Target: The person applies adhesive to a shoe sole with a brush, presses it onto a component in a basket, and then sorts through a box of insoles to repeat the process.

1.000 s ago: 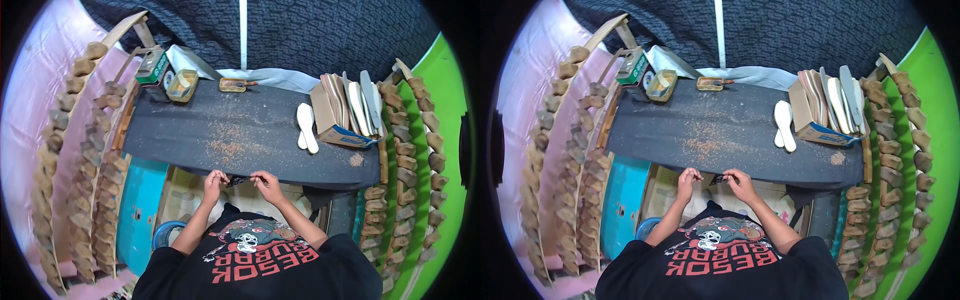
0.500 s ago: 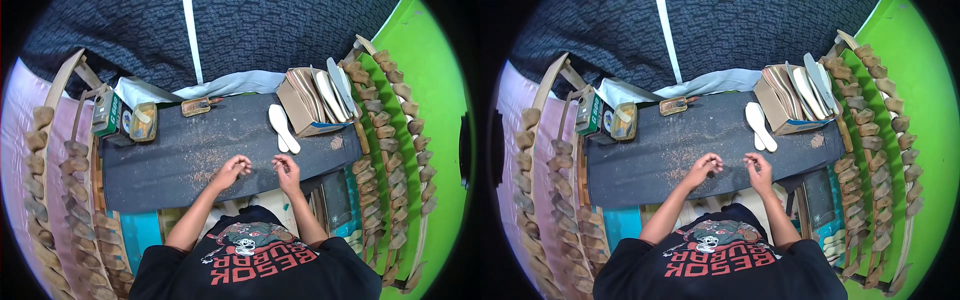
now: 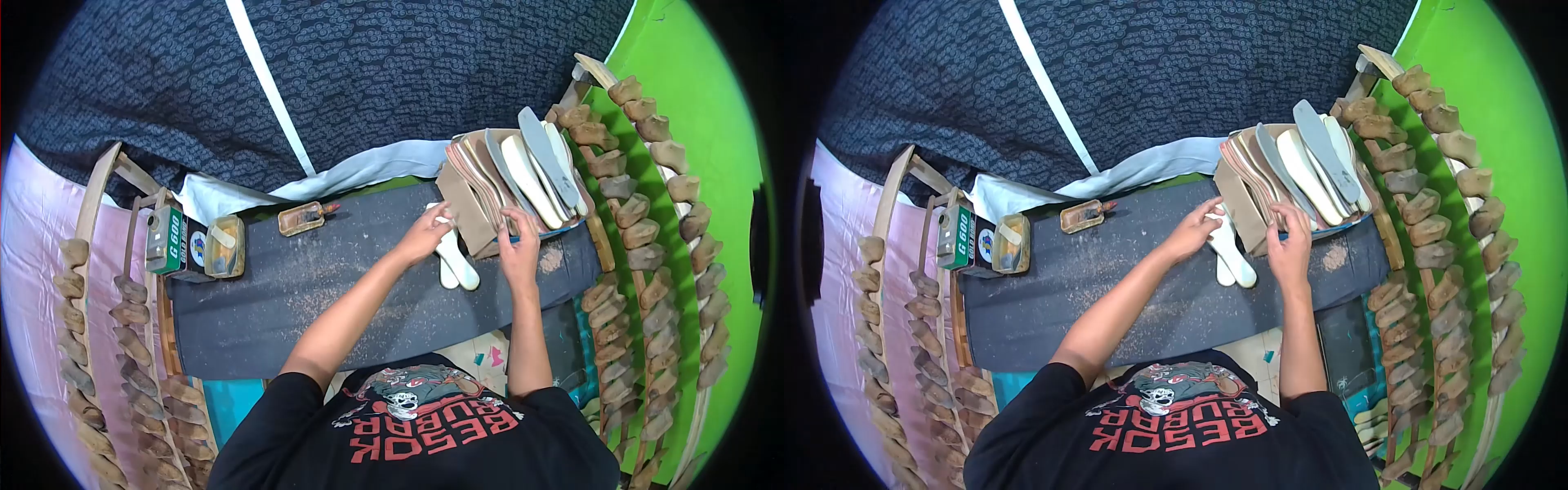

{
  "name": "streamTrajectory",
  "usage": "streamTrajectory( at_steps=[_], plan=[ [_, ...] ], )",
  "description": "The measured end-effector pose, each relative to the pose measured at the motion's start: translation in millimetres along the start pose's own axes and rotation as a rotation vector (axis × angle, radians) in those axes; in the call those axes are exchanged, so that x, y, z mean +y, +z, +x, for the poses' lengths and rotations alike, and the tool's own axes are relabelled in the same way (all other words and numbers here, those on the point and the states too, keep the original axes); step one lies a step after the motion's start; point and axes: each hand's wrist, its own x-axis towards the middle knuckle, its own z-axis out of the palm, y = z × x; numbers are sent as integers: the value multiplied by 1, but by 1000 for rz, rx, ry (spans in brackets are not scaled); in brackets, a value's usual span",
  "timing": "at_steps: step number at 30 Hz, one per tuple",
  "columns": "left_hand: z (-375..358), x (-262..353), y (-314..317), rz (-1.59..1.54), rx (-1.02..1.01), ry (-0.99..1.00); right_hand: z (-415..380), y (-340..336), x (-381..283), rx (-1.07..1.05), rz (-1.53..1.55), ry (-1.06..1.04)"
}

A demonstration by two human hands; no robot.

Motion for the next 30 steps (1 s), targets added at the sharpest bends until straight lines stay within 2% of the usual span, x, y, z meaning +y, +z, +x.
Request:
streamTrajectory(
  at_steps=[1,2,3,5,11,15,17,19,24,27,29,30],
  plan=[
    [16,-3,3,5,4,-8,10,-2,2,18,-214,-166],
    [32,-7,6,53,64,-3,15,2,6,31,-131,-34],
    [43,-6,7,100,126,1,22,4,11,24,-124,-29],
    [63,-6,6,104,132,-81,35,8,22,27,-117,13],
    [93,-10,11,112,103,-82,56,15,57,-78,-206,-3],
    [98,-15,17,147,167,7,69,23,64,-67,-217,29],
    [102,-13,19,54,247,74,73,26,61,-69,-238,46],
    [107,-7,16,142,282,124,78,24,47,23,-380,-69],
    [123,-4,7,292,333,193,82,18,73,-84,-388,-63],
    [129,4,9,146,297,200,77,23,62,-97,-401,1],
    [131,8,14,-219,225,176,76,26,53,-100,-404,13],
    [134,7,15,-200,261,193,77,28,56,-96,-409,30]
  ],
)
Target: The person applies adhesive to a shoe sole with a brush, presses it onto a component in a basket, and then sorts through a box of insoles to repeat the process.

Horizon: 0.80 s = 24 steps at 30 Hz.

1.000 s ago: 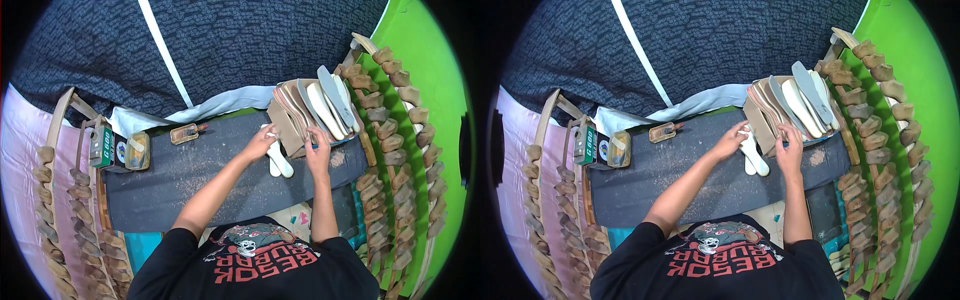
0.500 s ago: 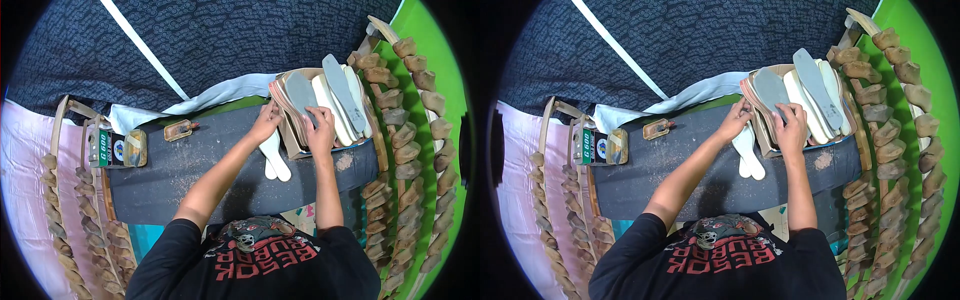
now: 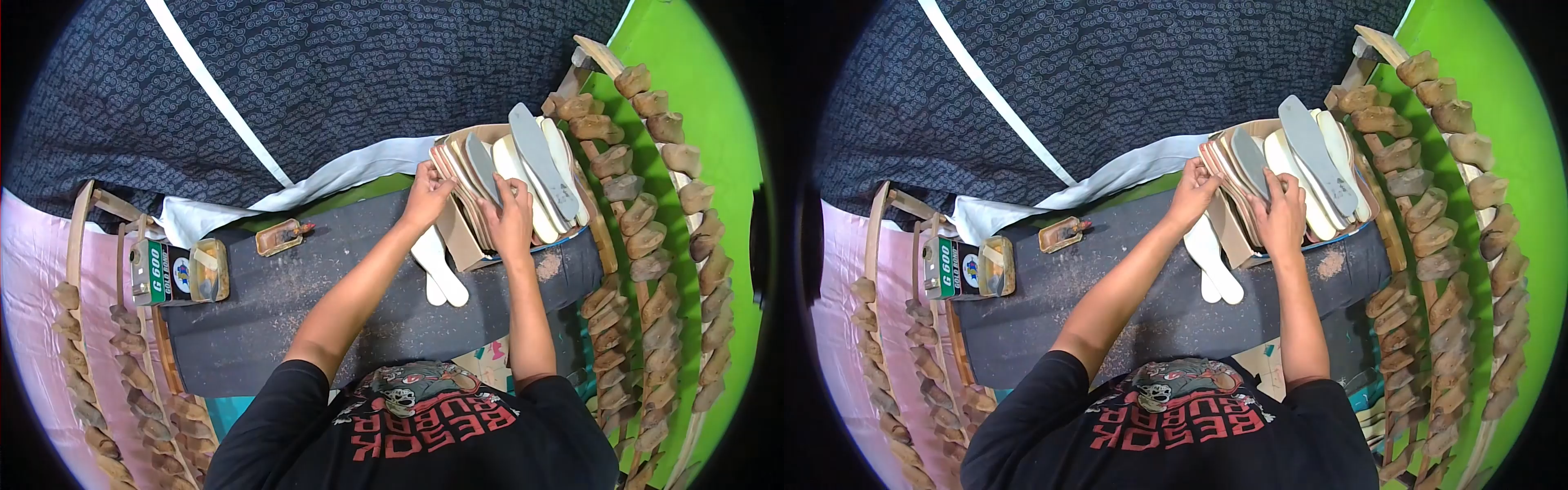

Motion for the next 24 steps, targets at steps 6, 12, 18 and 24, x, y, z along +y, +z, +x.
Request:
streamTrajectory(
  at_steps=[6,12,18,24],
  plan=[
    [-4,13,7,10,-57,25,6,0,6,-14,1,-21],
    [-11,26,26,-134,-145,213,7,-10,10,75,132,-70],
    [-5,32,21,-96,-220,230,7,-8,1,87,272,-11],
    [-17,44,20,-450,-79,51,22,-23,-13,-168,311,-135]
  ],
)
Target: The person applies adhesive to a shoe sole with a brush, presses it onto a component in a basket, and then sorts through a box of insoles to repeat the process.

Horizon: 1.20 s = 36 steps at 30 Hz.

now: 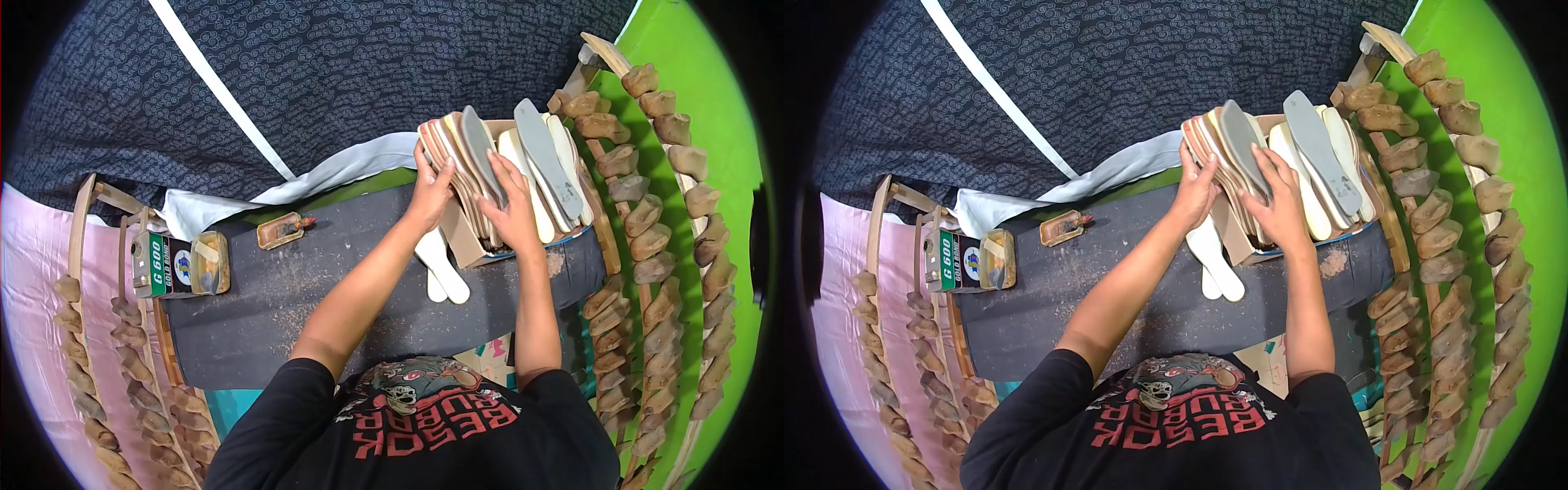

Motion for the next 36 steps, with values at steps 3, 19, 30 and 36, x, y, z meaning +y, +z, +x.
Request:
streamTrajectory(
  at_steps=[3,19,30,36],
  plan=[
    [4,-2,-1,-151,13,9,8,8,-1,-6,127,-55],
    [-39,62,-22,-116,66,-118,-21,55,-48,-44,715,226],
    [-113,-4,-64,-162,240,-468,-94,88,-64,-177,201,208],
    [-132,-25,-69,-361,104,-525,-94,76,-86,-201,-41,64]
  ],
)
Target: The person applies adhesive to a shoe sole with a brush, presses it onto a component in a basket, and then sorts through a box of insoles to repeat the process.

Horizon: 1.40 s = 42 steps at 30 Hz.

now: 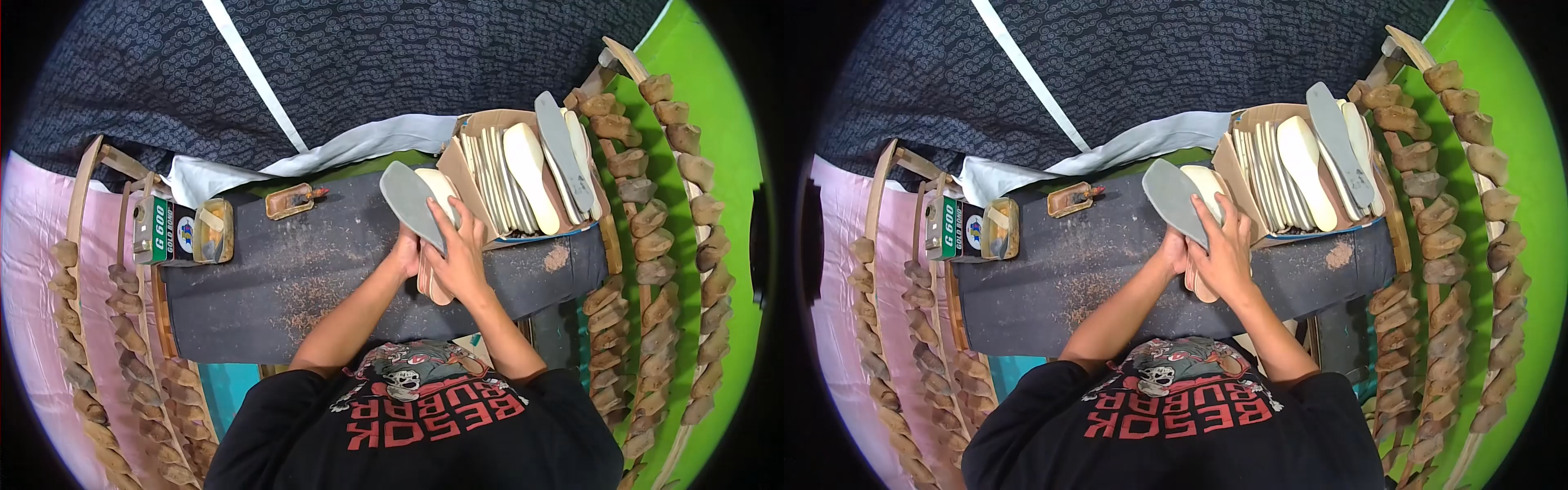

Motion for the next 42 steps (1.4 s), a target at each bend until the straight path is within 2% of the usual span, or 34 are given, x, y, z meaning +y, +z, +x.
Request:
streamTrajectory(
  at_steps=[1,3,5,7,8,9,11,16,19,22,26,28,31,35,40,42],
  plan=[
    [0,1,0,-140,-49,1,2,0,2,6,-1,5],
    [-3,6,7,-124,-25,-6,6,6,14,-18,149,64],
    [-5,8,11,-107,3,-1,6,13,30,-35,195,37],
    [-3,3,7,33,112,135,4,17,29,-57,155,28],
    [0,-2,-1,-17,124,130,0,20,26,-45,12,18],
    [-1,-2,-3,-15,128,129,-2,21,21,-47,16,20],
    [1,-5,-4,-240,62,28,-4,20,15,-68,-44,67],
    [17,-22,-6,-148,174,58,4,12,24,-28,51,135],
    [29,-32,-9,-37,244,96,6,0,19,48,12,61],
    [40,-35,-7,-126,227,91,6,7,25,81,-65,-31],
    [45,-36,-3,-164,239,98,8,24,41,106,-83,-16],
    [45,-39,-4,-146,306,141,6,24,37,90,-83,91],
    [36,-43,7,-33,401,176,4,26,44,73,-156,97],
    [44,-44,-13,64,431,142,7,24,43,24,-172,116],
    [36,-47,-23,171,463,248,12,13,29,-105,-225,223],
    [39,-49,-38,269,526,235,11,16,39,-77,-186,209]
  ],
)
